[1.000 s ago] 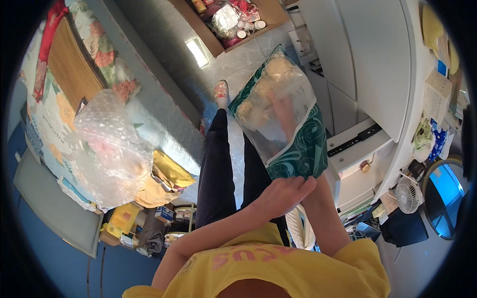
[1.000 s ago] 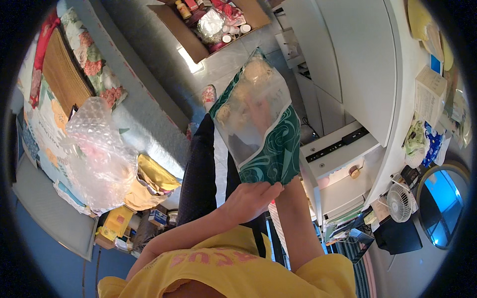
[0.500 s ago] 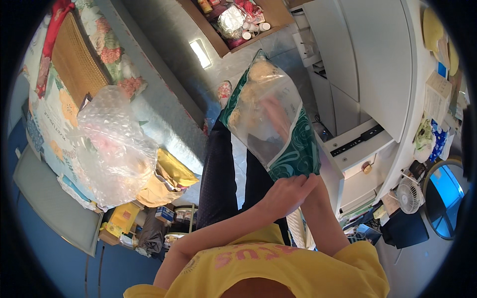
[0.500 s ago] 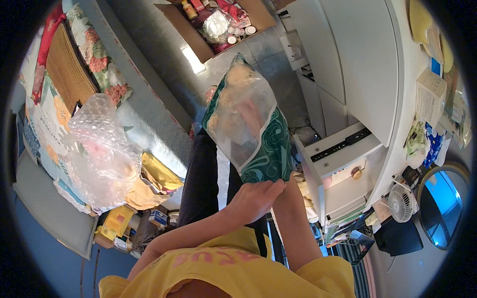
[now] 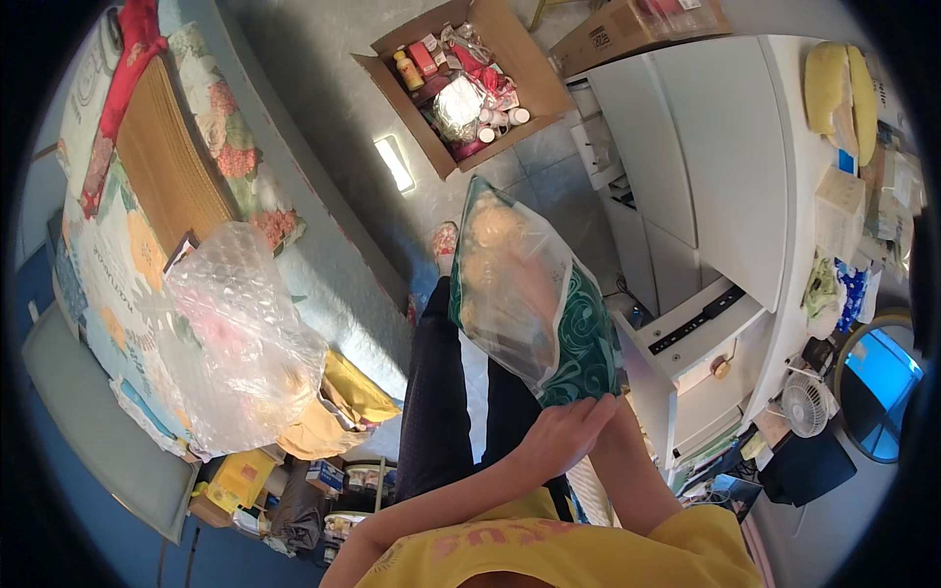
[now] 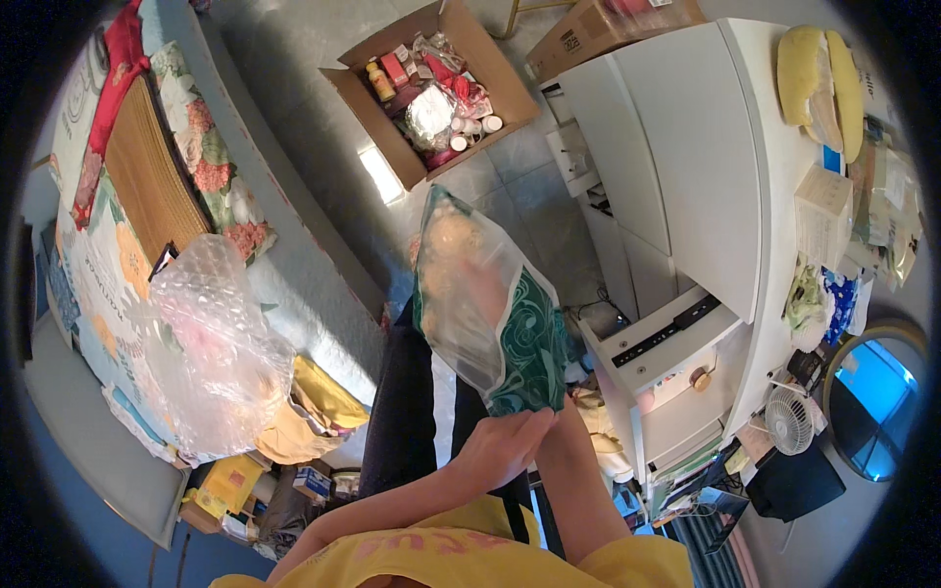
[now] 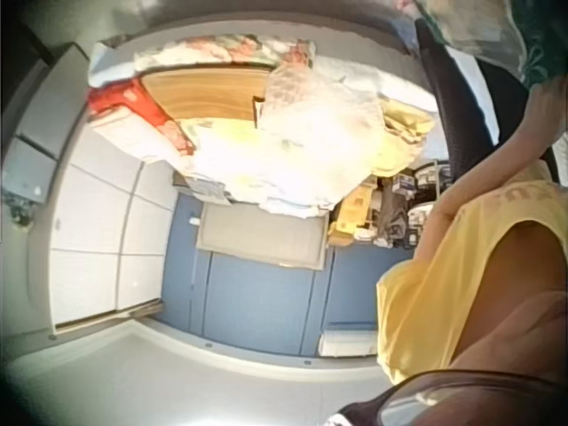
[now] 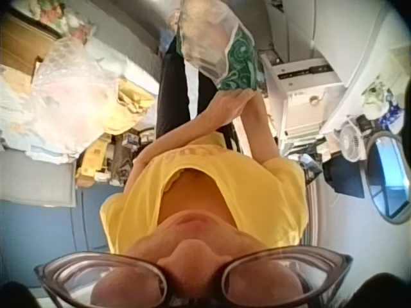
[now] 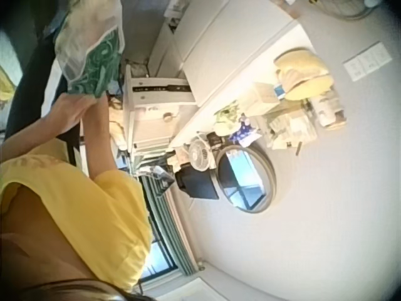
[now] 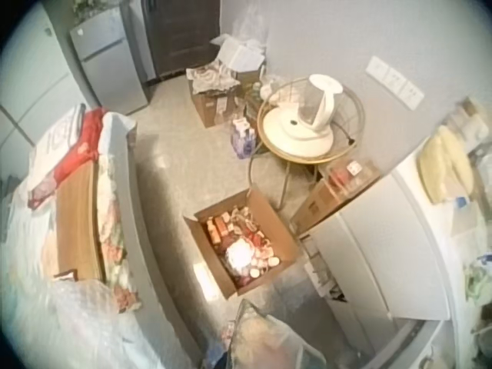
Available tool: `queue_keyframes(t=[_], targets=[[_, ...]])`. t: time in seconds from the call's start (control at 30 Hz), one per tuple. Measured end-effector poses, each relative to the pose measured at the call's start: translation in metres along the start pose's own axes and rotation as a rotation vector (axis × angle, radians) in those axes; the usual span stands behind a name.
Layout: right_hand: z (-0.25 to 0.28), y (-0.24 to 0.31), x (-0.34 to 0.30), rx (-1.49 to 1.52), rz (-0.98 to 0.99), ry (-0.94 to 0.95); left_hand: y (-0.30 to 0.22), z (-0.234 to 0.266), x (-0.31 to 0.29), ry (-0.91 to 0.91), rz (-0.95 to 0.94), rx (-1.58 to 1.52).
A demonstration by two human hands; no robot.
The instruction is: The person opens a drawer and sorts various small items, including a pink tube, a plastic bag, a small pouch, and a glass jar, into a cardboard box. They handle each item individually, inspecting them before placing them in the box.
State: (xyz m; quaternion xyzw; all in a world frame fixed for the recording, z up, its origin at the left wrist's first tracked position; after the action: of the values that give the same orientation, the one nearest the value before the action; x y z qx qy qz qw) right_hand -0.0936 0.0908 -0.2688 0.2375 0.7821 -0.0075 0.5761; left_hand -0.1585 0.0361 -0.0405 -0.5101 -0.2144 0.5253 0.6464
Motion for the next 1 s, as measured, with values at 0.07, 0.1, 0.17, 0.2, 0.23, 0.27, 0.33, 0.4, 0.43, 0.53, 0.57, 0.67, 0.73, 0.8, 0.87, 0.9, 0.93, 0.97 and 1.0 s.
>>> queue_keyframes(t=[0.07, 0.1, 0.17, 0.2, 0.23, 0.27, 0.33, 0.4, 0.43, 0.53, 0.57, 0.67, 0.73, 0.8, 0.87, 0.9, 0.93, 0.97, 1.0], targets=[[0.002, -0.005, -0.003, 0.010, 0.009, 0.004, -0.004, 0.004, 0.005, -0.043, -0.008, 0.019], [0.002, -0.003, 0.001, 0.013, 0.014, 0.005, -0.004, 0.008, 0.011, -0.089, -0.021, 0.023], [-0.001, -0.010, 0.005, 0.026, -0.015, 0.029, -0.003, 0.005, 0.012, -0.124, -0.020, 0.029], [-0.004, -0.014, 0.005, 0.027, -0.037, 0.048, 0.000, 0.002, 0.010, -0.123, -0.024, 0.026], [-0.004, -0.013, 0.006, 0.045, -0.036, 0.047, 0.001, 0.004, 0.012, -0.103, -0.062, 0.015], [-0.003, -0.015, 0.000, 0.050, -0.026, 0.042, -0.002, 0.008, 0.013, -0.096, -0.104, 0.010], [-0.004, -0.016, -0.002, 0.075, -0.034, 0.050, -0.003, 0.013, 0.009, -0.037, -0.112, -0.028], [-0.007, -0.015, -0.002, 0.105, -0.050, 0.073, -0.001, 0.015, 0.004, -0.086, -0.091, -0.037], [-0.005, -0.012, -0.009, 0.138, -0.045, 0.067, 0.002, 0.021, 0.003, -0.146, -0.094, -0.041], [-0.004, 0.001, -0.017, 0.252, -0.084, 0.099, 0.011, 0.041, 0.006, -0.336, 0.006, -0.027], [-0.003, 0.007, -0.024, 0.290, -0.082, 0.101, 0.014, 0.049, 0.009, -0.386, 0.041, -0.025], [0.000, 0.021, -0.042, 0.412, -0.084, 0.116, 0.015, 0.057, 0.011, -0.295, 0.129, -0.056], [0.002, 0.025, -0.046, 0.488, -0.092, 0.132, 0.012, 0.054, 0.011, -0.247, 0.053, -0.031], [0.004, 0.028, -0.048, 0.558, -0.100, 0.162, 0.009, 0.047, 0.011, -0.228, -0.021, -0.019], [0.006, 0.030, -0.049, 0.624, -0.114, 0.190, 0.007, 0.045, 0.013, -0.212, -0.060, 0.023], [0.007, 0.031, -0.053, 0.657, -0.118, 0.206, 0.006, 0.045, 0.015, -0.204, -0.080, 0.044], [0.010, 0.032, -0.053, 0.698, -0.127, 0.226, 0.006, 0.044, 0.016, -0.198, -0.096, 0.062], [0.012, 0.033, -0.053, 0.746, -0.142, 0.249, 0.006, 0.044, 0.017, -0.192, -0.113, 0.080], [0.016, 0.037, -0.053, 0.800, -0.156, 0.270, 0.005, 0.044, 0.019, -0.187, -0.133, 0.097]])
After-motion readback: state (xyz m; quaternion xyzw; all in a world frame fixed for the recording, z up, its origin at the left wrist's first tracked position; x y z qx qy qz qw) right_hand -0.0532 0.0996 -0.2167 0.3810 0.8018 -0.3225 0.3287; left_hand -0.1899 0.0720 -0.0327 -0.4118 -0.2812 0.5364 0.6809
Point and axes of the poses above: each hand's wrist, its own x-axis towards the middle knuckle, its own z-axis out of the back of the hand, y = z × x, the point moved 1 cm from there along x, towards the middle knuckle, and after that the axes turned 13 degrees about x, right-handed, at the moved point
